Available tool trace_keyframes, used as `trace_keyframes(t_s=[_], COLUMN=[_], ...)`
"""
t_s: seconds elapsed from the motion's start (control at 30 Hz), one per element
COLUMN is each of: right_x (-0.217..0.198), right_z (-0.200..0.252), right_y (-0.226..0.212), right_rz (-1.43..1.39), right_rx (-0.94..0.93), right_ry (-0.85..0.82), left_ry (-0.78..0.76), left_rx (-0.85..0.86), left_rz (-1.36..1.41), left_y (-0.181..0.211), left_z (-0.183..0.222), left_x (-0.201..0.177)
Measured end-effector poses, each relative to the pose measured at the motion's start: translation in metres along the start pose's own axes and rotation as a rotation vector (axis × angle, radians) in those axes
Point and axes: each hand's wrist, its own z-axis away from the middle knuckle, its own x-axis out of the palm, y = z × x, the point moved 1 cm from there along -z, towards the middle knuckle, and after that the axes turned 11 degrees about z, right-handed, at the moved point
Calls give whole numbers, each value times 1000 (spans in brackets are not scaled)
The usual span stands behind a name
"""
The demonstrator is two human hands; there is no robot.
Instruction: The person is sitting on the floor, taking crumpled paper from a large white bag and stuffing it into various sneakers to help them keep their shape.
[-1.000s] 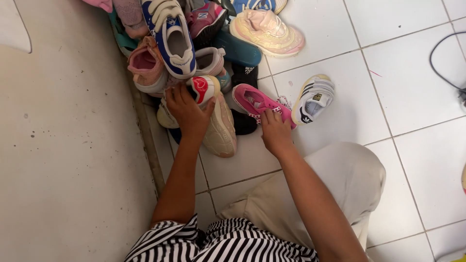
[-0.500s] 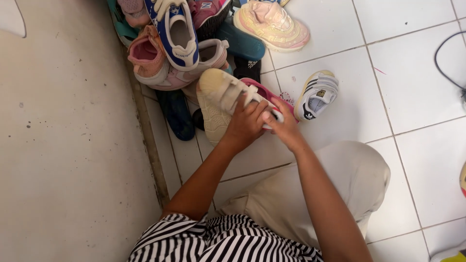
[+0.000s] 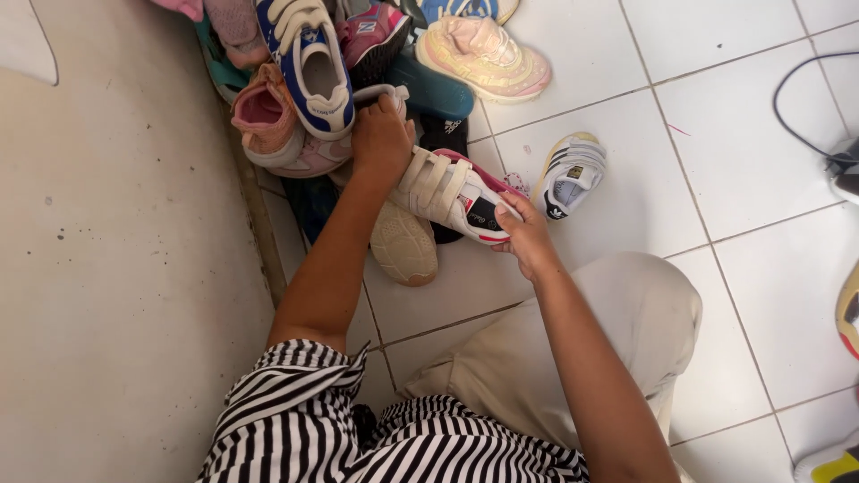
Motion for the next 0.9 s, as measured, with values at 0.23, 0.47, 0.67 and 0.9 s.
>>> trace_keyframes(t_s=[0.23, 0.47, 0.67, 0.9], right_x=[0, -26, -43, -35], right_z=[16, 47, 27, 32], right_y=[17, 21, 36, 35], right_rz=[-10, -305, -689, -591], right_rx=[-129, -186, -121, 48], right_ry=[120, 205, 248, 238], left_ry=[235, 398, 449, 367], left_rx=[34, 272, 274, -580], left_rz=[20, 350, -68, 647], left_y=[-35, -12, 36, -22], left_z=[-19, 26, 99, 152], left_x=[29, -31, -36, 24])
